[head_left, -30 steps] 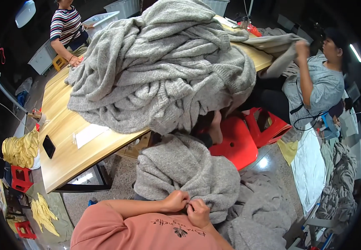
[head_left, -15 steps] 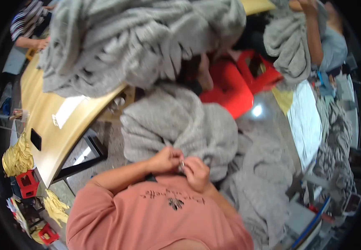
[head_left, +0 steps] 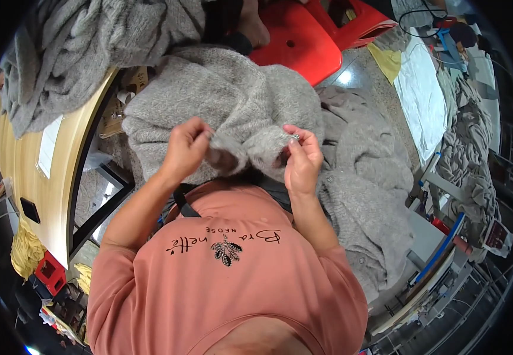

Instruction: Inspecting grey fabric and removing loose threads or debris.

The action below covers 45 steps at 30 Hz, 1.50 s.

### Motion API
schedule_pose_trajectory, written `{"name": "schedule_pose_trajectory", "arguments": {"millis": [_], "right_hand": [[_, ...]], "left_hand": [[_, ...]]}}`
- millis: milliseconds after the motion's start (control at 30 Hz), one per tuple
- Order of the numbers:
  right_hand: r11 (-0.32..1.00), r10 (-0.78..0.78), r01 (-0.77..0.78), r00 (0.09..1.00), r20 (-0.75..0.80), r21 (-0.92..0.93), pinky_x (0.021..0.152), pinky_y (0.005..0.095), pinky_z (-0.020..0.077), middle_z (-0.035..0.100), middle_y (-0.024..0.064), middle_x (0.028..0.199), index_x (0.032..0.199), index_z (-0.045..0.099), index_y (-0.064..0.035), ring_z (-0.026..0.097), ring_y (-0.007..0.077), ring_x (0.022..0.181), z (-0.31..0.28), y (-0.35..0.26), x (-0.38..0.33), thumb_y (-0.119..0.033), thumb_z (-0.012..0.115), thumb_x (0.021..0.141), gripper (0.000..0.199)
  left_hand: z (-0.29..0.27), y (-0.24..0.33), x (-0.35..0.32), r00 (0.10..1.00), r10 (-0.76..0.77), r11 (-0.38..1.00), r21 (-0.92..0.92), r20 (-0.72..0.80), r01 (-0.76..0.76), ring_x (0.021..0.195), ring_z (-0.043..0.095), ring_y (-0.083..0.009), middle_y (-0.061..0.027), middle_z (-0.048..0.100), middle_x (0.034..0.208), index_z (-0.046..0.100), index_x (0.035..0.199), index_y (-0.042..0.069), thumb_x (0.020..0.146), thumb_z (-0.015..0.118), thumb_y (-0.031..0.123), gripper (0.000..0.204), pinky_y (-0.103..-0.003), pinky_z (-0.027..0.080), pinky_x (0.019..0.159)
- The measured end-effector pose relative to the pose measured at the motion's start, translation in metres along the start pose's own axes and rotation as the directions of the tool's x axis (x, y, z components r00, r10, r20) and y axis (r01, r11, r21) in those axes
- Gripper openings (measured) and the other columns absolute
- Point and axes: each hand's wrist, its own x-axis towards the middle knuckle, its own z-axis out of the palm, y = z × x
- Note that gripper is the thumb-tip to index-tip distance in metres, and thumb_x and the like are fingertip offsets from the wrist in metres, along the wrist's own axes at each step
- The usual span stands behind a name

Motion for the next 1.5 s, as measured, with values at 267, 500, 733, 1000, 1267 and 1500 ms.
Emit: {"name": "schedule_pose_trajectory", "arguments": {"millis": [267,500,733,1000,1267,1500], "right_hand": [[0.993,-0.102,0.095,0.989,-0.108,-0.067,0.076,0.0242,0.0435,0.058,0.0086,0.09,0.094,0.049,-0.0017,0.054,0.0121,0.081,-0.015,-0.003,0.01,0.004,0.051,0.082,0.013],[0.985,-0.139,0.123,0.981,-0.137,-0.122,0.059,0.0153,0.0381,0.055,-0.0006,0.074,0.088,0.05,-0.0008,0.047,0.0018,0.064,-0.001,0.0,0.022,0.005,0.052,0.081,0.01],[0.346,-0.473,0.696,0.709,0.523,-0.63,0.084,0.0362,0.0419,0.053,0.0194,0.107,0.106,0.05,0.0023,0.052,0.0335,0.097,0.006,-0.03,0.002,-0.003,0.059,0.069,0.038],[0.78,0.285,0.25,0.674,0.681,-0.574,0.067,0.027,0.0452,0.059,0.0117,0.082,0.115,0.047,0.0036,0.058,0.0174,0.072,0.006,-0.017,0.005,-0.004,0.059,0.076,0.041],[0.867,0.252,0.141,0.702,0.666,-0.477,0.059,0.0227,0.042,0.058,0.0044,0.074,0.082,0.061,0.0008,0.053,0.0086,0.066,0.007,-0.011,0.005,-0.003,0.056,0.08,0.006],[0.825,0.186,0.23,0.753,0.632,-0.517,0.06,0.0227,0.0425,0.058,0.003,0.072,0.081,0.059,0.0,0.053,0.0084,0.068,0.015,-0.004,-0.005,-0.003,0.055,0.082,0.005]], "left_hand": [[0.004,0.017,0.001,0.809,0.564,0.766,0.472,-0.166,-0.437,0.069,0.056,-0.0221,-0.0142,0.057,0.084,0.054,0.086,0.001,0.074,0.055,-0.003,0.013,-0.03,0.045,0.06],[0.043,0.027,0.014,0.713,0.497,0.488,0.519,0.496,-0.701,0.089,0.056,-0.0273,-0.0118,0.058,0.097,0.058,0.095,0.002,0.06,0.065,0.004,0.036,-0.038,0.041,0.081],[0.03,0.023,0.005,0.868,0.339,0.905,0.125,0.363,-0.406,0.064,0.057,-0.0167,-0.0131,0.059,0.071,0.061,0.087,0.001,0.063,0.054,0.001,0.025,-0.03,0.046,0.059],[0.015,0.029,-0.004,0.814,-0.059,0.93,-0.264,0.577,0.255,0.063,0.05,-0.0046,0.0015,0.058,0.072,0.059,0.09,0.003,0.08,0.049,0.001,0.014,-0.02,0.041,0.054],[0.004,0.028,-0.007,0.795,-0.106,0.926,-0.232,0.597,0.298,0.063,0.05,-0.0039,0.0026,0.057,0.071,0.058,0.08,0.002,0.079,0.055,0.004,0.003,-0.018,0.039,0.056],[0.021,0.023,-0.014,0.869,-0.096,0.949,-0.22,0.485,0.228,0.058,0.05,-0.0039,0.0005,0.057,0.067,0.056,0.081,0.002,0.078,0.05,0.002,0.006,-0.021,0.04,0.049]]}}
